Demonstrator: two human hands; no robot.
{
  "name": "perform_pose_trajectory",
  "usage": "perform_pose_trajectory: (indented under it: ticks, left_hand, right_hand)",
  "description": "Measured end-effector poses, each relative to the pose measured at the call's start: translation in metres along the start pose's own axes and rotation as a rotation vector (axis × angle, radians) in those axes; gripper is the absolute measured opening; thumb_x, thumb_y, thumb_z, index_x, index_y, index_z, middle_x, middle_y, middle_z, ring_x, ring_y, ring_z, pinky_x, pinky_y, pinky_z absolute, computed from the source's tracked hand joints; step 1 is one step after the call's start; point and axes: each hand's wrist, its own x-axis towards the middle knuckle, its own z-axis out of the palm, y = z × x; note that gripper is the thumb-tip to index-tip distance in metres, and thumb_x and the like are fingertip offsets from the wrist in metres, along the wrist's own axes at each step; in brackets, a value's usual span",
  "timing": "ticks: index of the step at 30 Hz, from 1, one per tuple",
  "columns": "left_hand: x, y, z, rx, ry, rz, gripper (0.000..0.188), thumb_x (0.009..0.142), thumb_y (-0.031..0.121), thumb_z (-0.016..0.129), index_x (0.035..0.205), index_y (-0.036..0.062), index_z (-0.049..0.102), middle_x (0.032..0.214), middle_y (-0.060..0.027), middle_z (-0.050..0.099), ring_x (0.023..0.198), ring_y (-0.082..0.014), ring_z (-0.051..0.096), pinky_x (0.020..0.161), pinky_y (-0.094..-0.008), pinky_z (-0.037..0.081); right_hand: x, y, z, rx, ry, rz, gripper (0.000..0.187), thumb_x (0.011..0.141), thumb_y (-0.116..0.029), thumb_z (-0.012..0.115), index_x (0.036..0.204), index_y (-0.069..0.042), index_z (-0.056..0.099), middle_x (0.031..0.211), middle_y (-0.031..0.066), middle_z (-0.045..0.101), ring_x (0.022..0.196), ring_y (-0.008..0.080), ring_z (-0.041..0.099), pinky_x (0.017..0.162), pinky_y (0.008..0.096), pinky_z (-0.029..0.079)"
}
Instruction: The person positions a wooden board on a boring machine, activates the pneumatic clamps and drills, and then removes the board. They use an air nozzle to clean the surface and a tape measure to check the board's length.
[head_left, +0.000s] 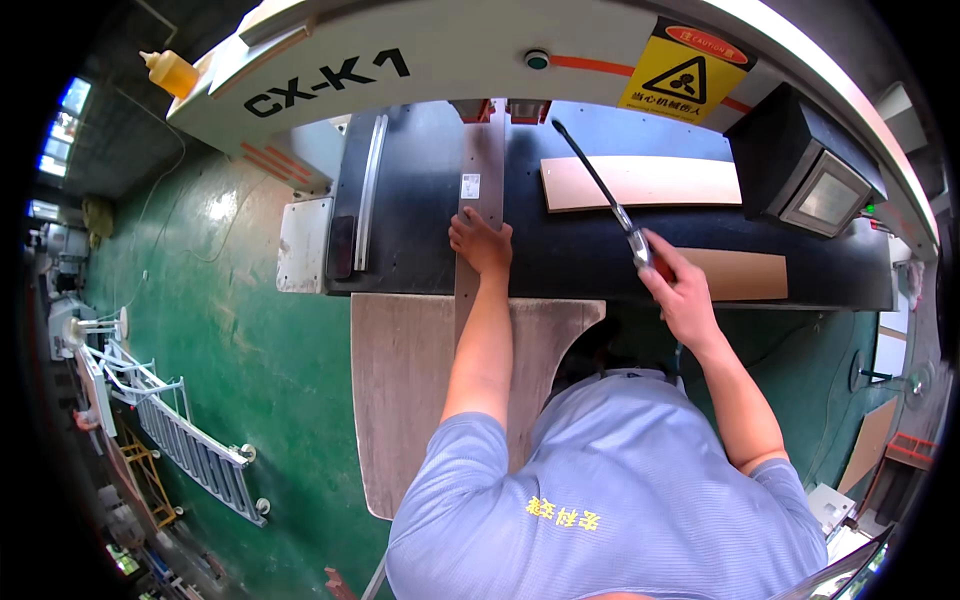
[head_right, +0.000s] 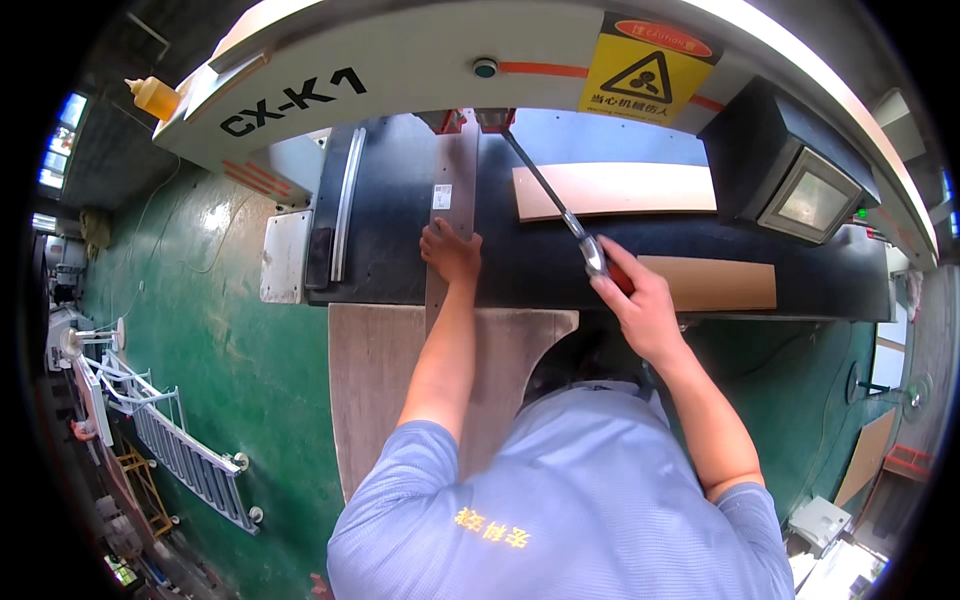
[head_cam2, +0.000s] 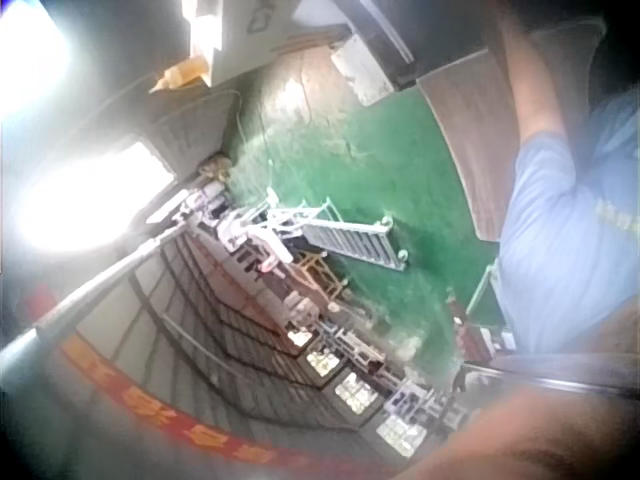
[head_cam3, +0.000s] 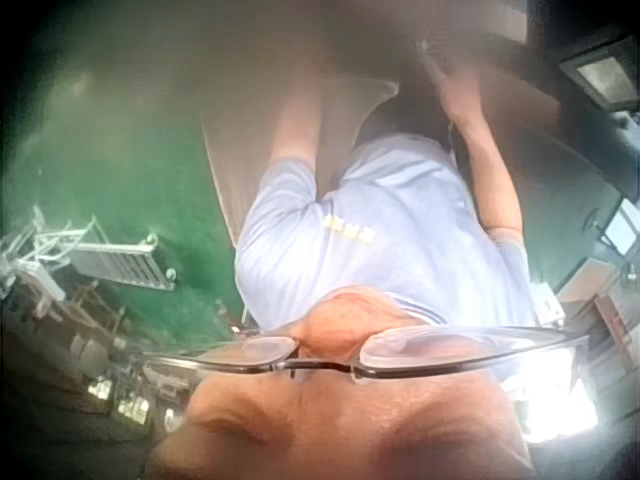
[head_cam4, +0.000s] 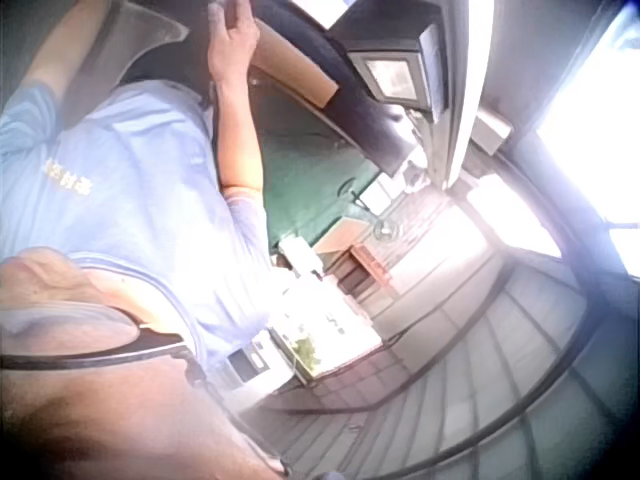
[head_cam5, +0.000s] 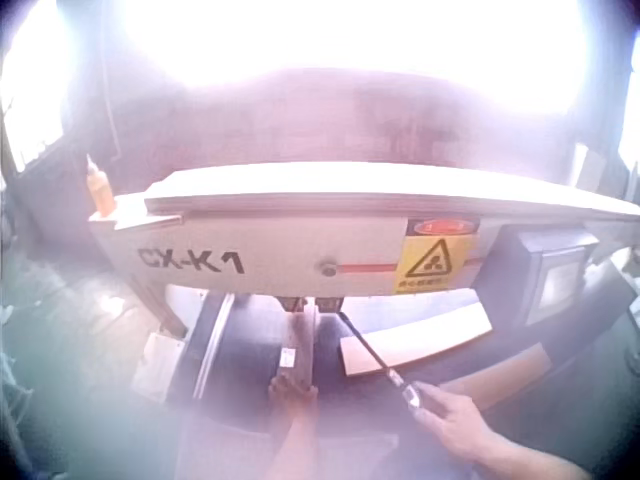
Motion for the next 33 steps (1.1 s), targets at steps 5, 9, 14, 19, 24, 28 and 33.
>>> perform_pose_trajectory:
  ticks: [5,9,14,19,24,28,33]
  left_hand:
    - [0.000,0.000,0.000,-0.006,-0.018,-0.004,0.088,0.077,0.040,0.085,0.148,0.0033,0.051,0.147,-0.0227,0.046,0.138,-0.0425,0.044,0.116,-0.0540,0.037]
    - [0.001,-0.003,0.002,-0.010,0.017,0.005,0.090,0.075,0.044,0.085,0.149,0.0033,0.052,0.146,-0.0232,0.047,0.136,-0.0439,0.045,0.114,-0.0560,0.038]
    - [-0.004,-0.002,0.005,-0.023,0.034,0.013,0.088,0.075,0.042,0.085,0.147,0.0035,0.053,0.144,-0.0226,0.048,0.134,-0.0435,0.046,0.113,-0.0555,0.038]
    - [-0.002,-0.002,0.004,-0.031,0.057,0.015,0.088,0.074,0.042,0.085,0.146,0.0043,0.054,0.144,-0.0228,0.049,0.134,-0.0434,0.047,0.113,-0.0555,0.038]
    - [-0.002,-0.001,0.006,-0.027,0.059,0.018,0.087,0.074,0.042,0.085,0.147,0.0042,0.054,0.145,-0.0236,0.049,0.134,-0.0440,0.046,0.113,-0.0557,0.038]
    - [-0.003,-0.005,0.007,-0.027,0.055,0.017,0.088,0.075,0.043,0.085,0.148,0.0044,0.054,0.145,-0.0238,0.048,0.135,-0.0440,0.045,0.114,-0.0557,0.037]
    - [-0.004,0.000,0.006,0.010,0.050,0.024,0.086,0.075,0.040,0.085,0.146,0.0035,0.054,0.146,-0.0230,0.047,0.135,-0.0423,0.046,0.114,-0.0542,0.038]
  right_hand:
    - [0.044,-0.022,0.019,-0.011,0.140,-0.194,0.054,0.097,-0.014,0.077,0.147,0.000,0.060,0.103,0.0093,0.071,0.091,0.0130,0.060,0.087,0.0273,0.051]
    - [0.052,-0.024,0.022,-0.022,0.151,-0.181,0.055,0.096,-0.014,0.078,0.147,0.000,0.060,0.100,0.0084,0.069,0.088,0.0122,0.058,0.085,0.0270,0.051]
    - [0.057,-0.024,0.018,-0.003,0.128,-0.110,0.055,0.096,-0.013,0.078,0.147,0.000,0.060,0.102,0.0069,0.069,0.089,0.0118,0.058,0.086,0.0264,0.051]
    - [0.045,-0.020,0.008,0.034,0.039,-0.059,0.052,0.098,-0.014,0.076,0.145,0.000,0.060,0.104,0.0059,0.069,0.093,0.0105,0.058,0.088,0.0262,0.050]
    - [0.000,0.021,-0.005,-0.062,-0.122,0.140,0.045,0.098,-0.016,0.074,0.139,-0.001,0.064,0.099,0.0043,0.069,0.090,0.0119,0.059,0.087,0.0289,0.051]
    - [-0.034,0.067,-0.014,-0.164,-0.164,0.300,0.041,0.098,-0.020,0.075,0.133,0.000,0.067,0.093,0.0052,0.069,0.082,0.0130,0.060,0.078,0.0297,0.051]
    - [-0.057,0.092,-0.016,-0.106,-0.179,0.446,0.034,0.099,-0.025,0.074,0.123,-0.001,0.069,0.078,0.0018,0.061,0.066,0.0088,0.054,0.062,0.0291,0.047]
